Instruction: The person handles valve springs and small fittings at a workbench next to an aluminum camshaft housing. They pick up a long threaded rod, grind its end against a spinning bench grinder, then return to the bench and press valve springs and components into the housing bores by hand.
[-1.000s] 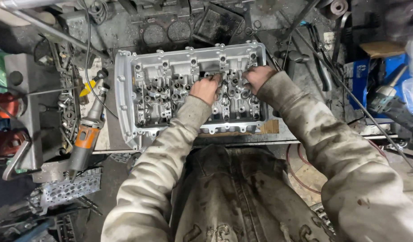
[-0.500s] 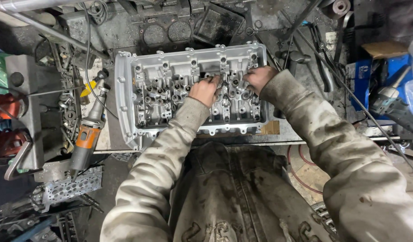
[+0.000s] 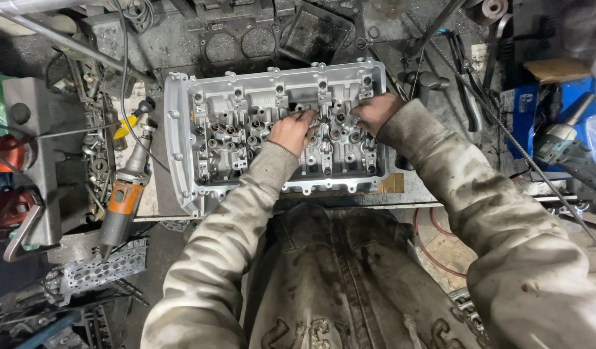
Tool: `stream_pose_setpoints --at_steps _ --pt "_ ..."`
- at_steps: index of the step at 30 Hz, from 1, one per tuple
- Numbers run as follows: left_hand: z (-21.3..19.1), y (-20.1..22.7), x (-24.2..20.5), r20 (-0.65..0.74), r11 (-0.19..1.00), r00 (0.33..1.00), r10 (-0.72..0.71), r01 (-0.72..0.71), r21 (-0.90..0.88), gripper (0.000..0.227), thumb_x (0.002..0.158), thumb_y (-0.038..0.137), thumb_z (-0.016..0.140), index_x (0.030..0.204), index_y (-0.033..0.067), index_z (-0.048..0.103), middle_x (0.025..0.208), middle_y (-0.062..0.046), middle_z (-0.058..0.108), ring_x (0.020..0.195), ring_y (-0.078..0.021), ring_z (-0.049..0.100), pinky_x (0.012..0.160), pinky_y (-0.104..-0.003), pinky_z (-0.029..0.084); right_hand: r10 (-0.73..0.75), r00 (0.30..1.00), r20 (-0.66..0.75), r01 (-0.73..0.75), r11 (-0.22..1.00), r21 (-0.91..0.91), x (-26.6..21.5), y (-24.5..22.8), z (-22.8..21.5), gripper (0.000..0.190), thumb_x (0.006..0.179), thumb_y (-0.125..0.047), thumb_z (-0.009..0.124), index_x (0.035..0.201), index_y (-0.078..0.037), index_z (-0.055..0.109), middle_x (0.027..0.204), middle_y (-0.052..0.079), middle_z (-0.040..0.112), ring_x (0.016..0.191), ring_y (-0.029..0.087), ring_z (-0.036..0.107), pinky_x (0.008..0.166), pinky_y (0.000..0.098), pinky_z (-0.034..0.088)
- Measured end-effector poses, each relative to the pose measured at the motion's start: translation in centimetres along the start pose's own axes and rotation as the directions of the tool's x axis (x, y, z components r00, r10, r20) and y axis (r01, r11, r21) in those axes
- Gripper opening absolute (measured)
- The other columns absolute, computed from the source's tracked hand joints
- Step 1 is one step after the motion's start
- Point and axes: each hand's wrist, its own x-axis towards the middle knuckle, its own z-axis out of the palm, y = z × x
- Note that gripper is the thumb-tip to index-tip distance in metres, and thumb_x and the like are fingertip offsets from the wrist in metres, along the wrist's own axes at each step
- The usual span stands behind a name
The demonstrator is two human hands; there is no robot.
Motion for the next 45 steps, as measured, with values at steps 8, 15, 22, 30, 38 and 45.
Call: stream_pose_setpoints --at_steps 8,15,22,30,38,45 --pt "0.4 -0.3 0.0 -0.005 1.000 1.000 0.002 -0.002 -0.020 0.039 0.092 0.012 0.072 0.130 0.0052 0.066 0.109 -0.023 0.074 0.079 -0.0383 0.075 0.071 -0.047 0.063 -0.014 0.999 -0.032 0.015 0.999 0.031 -0.5 0.2 -0.2 0.023 0.092 -0.022 0.070 0.111 -0.010 0.072 0.103 0.011 0.075 0.097 0.031 0.073 0.091 0.0448 0.058" --pt "0.6 -0.2 0.4 0.047 0.999 0.999 -0.025 0.026 -0.020 0.038 0.096 0.017 0.071 0.131 0.0056 0.067 0.105 -0.023 0.075 0.071 -0.0340 0.075 0.063 -0.045 0.064 0.028 0.993 0.115 -0.020 0.998 -0.066 0.2 0.3 -0.5 0.027 0.091 -0.020 0.069 0.116 -0.011 0.070 0.107 0.011 0.074 0.097 0.031 0.073 0.088 0.0431 0.059" --pt "1.3 -1.0 0.2 0.004 1.000 1.000 0.011 -0.011 -0.007 0.038 0.093 0.020 0.073 0.128 0.0061 0.068 0.106 -0.022 0.075 0.070 -0.0352 0.075 0.064 -0.046 0.063 -0.024 1.000 0.017 0.024 1.000 -0.001 -0.4 1.1 0.2 0.029 0.091 -0.020 0.070 0.120 -0.012 0.071 0.109 0.010 0.074 0.099 0.030 0.072 0.089 0.0428 0.059" --pt "-2.7 0.4 -0.1 0.003 0.997 0.999 -0.041 0.042 -0.071 0.038 0.094 0.026 0.075 0.126 0.0077 0.069 0.095 -0.023 0.076 0.070 -0.0352 0.075 0.068 -0.048 0.063 0.137 0.979 0.148 -0.147 0.988 0.054 2.3 -1.3 -1.7 0.031 0.094 -0.024 0.069 0.124 -0.017 0.069 0.102 0.012 0.075 0.093 0.031 0.072 0.088 0.0451 0.058" --pt "-2.9 -2.5 -1.3 -0.070 0.997 0.995 -0.067 0.068 0.022 0.038 0.093 0.027 0.076 0.125 0.0075 0.070 0.086 -0.020 0.076 0.067 -0.0329 0.074 0.066 -0.048 0.063 0.070 0.985 0.158 -0.050 0.991 -0.127 4.1 -2.4 -0.4 0.010 0.090 -0.010 0.064 0.096 -0.009 0.072 0.089 0.014 0.070 0.091 0.032 0.070 0.088 0.0470 0.057" --pt "-1.6 -3.5 -1.0 -0.003 0.989 0.997 -0.078 0.078 0.129 0.035 0.099 0.030 0.070 0.129 0.0108 0.070 0.085 -0.018 0.076 0.059 -0.0283 0.072 0.057 -0.045 0.063 0.092 0.972 0.215 -0.063 0.988 -0.140 4.2 -2.8 -0.6 0.013 0.095 -0.006 0.058 0.090 -0.009 0.069 0.085 0.013 0.070 0.086 0.028 0.072 0.084 0.0445 0.059"
